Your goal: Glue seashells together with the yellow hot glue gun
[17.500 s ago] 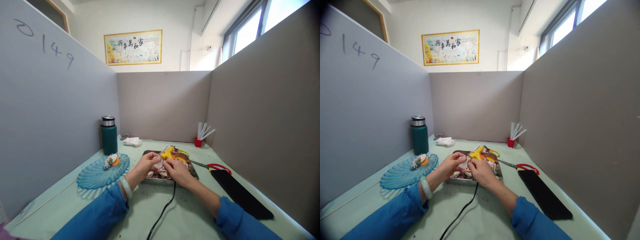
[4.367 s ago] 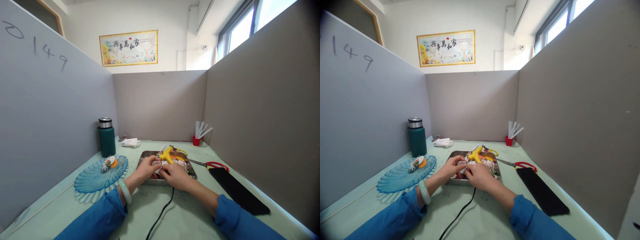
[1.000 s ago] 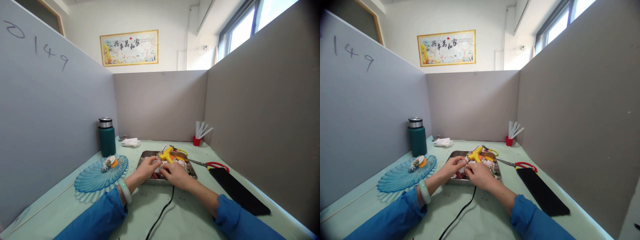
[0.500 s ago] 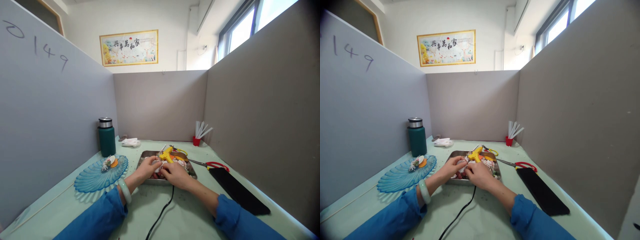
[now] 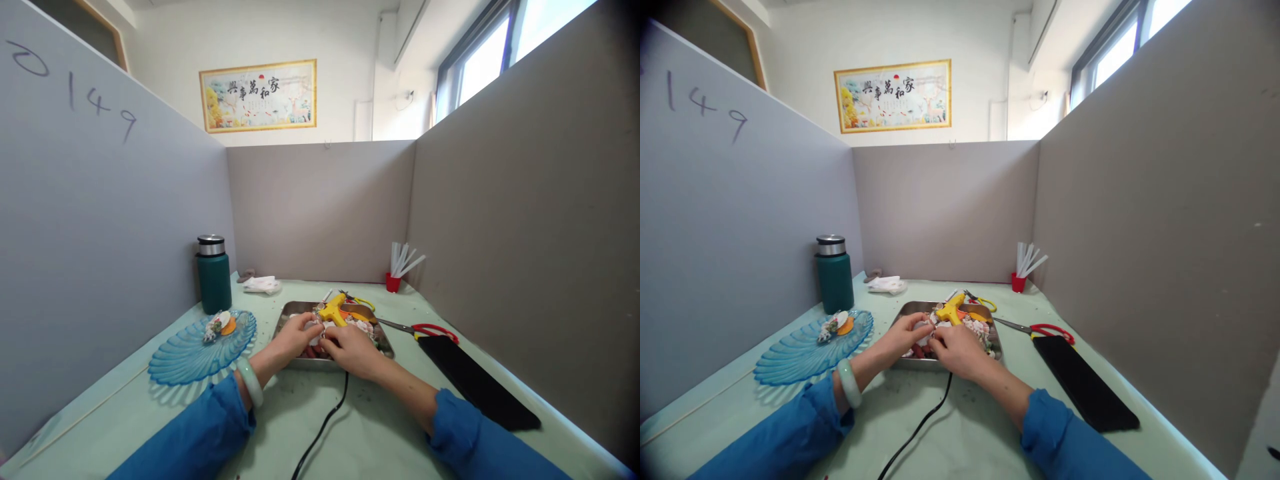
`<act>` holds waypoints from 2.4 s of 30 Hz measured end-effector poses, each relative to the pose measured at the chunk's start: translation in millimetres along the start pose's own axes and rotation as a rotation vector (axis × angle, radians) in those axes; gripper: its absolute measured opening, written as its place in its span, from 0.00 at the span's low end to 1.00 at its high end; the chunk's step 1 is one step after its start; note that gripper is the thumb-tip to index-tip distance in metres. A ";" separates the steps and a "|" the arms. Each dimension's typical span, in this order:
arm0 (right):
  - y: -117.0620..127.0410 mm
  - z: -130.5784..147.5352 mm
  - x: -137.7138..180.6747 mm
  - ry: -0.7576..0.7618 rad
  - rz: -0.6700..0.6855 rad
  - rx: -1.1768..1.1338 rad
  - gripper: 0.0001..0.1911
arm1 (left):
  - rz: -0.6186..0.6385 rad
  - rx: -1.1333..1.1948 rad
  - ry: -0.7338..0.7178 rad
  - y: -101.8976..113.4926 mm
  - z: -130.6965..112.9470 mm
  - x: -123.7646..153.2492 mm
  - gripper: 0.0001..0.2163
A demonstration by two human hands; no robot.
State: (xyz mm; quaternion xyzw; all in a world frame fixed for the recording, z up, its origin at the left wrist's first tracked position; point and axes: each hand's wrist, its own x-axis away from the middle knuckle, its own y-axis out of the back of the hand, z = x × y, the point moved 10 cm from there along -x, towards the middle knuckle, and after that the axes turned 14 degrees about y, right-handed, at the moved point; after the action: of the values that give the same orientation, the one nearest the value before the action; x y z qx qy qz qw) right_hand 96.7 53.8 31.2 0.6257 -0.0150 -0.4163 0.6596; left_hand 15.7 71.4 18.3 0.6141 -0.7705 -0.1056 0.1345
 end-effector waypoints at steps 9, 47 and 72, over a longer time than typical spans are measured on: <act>0.0 0.5 0.2 0.003 0.008 0.023 0.13 | 0.010 0.001 0.012 -1.2 2.7 -2.1 0.10; -1.5 1.7 0.4 -0.004 0.027 0.028 0.12 | 0.006 -0.034 0.023 -1.1 2.7 0.4 0.11; -2.2 3.6 1.2 0.008 0.049 0.054 0.13 | 0.013 -0.036 -0.010 -1.6 -2.2 2.6 0.11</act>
State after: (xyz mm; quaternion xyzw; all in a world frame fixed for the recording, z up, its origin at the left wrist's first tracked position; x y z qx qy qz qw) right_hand 94.4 50.5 29.5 0.6443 -0.0389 -0.3971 0.6524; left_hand 17.3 68.4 20.0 0.6061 -0.7731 -0.1216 0.1422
